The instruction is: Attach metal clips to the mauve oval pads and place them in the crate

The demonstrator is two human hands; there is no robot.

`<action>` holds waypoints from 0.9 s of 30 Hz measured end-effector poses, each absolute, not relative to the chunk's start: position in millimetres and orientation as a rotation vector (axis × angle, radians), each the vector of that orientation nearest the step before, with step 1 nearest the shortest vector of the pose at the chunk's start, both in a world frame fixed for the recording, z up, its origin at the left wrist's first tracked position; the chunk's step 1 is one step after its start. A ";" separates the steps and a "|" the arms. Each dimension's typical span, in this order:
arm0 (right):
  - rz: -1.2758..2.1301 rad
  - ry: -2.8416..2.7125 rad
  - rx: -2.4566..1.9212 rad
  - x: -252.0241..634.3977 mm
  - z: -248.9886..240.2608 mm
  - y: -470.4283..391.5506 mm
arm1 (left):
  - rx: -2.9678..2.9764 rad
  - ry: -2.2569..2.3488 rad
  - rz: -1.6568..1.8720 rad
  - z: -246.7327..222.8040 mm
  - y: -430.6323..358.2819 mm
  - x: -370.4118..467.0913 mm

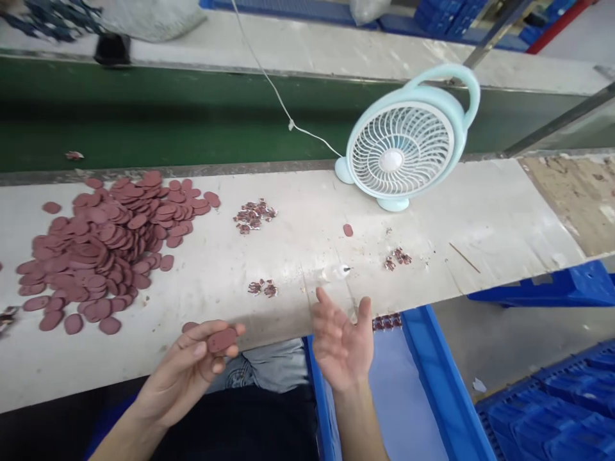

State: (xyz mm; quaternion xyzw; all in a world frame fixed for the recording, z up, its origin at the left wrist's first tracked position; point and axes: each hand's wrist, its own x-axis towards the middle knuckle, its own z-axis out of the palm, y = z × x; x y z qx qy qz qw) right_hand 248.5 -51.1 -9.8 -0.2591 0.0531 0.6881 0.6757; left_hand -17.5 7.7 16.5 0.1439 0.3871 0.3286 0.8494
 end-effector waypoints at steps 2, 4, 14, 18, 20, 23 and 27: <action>1.643 0.296 -0.133 257.2 -13.8 -17.6 | 0.290 0.736 0.693 16.4 8.9 -11.6; 1.686 0.350 0.028 264.4 -18.8 6.7 | 0.267 0.698 0.708 15.0 11.3 -10.5; 1.392 -0.267 -0.945 187.1 40.2 -0.6 | 0.174 0.658 0.754 7.0 21.9 -8.9; 1.045 -0.632 -1.219 148.2 44.8 -3.2 | 0.160 0.670 0.766 9.0 23.6 -5.4; 0.892 -0.730 -1.280 136.4 41.1 -3.5 | 0.157 0.666 0.772 9.0 23.9 -5.7; 0.823 -0.724 -1.306 129.0 35.0 -5.1 | 0.162 0.662 0.775 7.3 25.6 -7.5; 1.195 -0.707 -1.275 134.1 30.4 -5.5 | 0.167 0.669 0.773 4.1 30.5 -10.0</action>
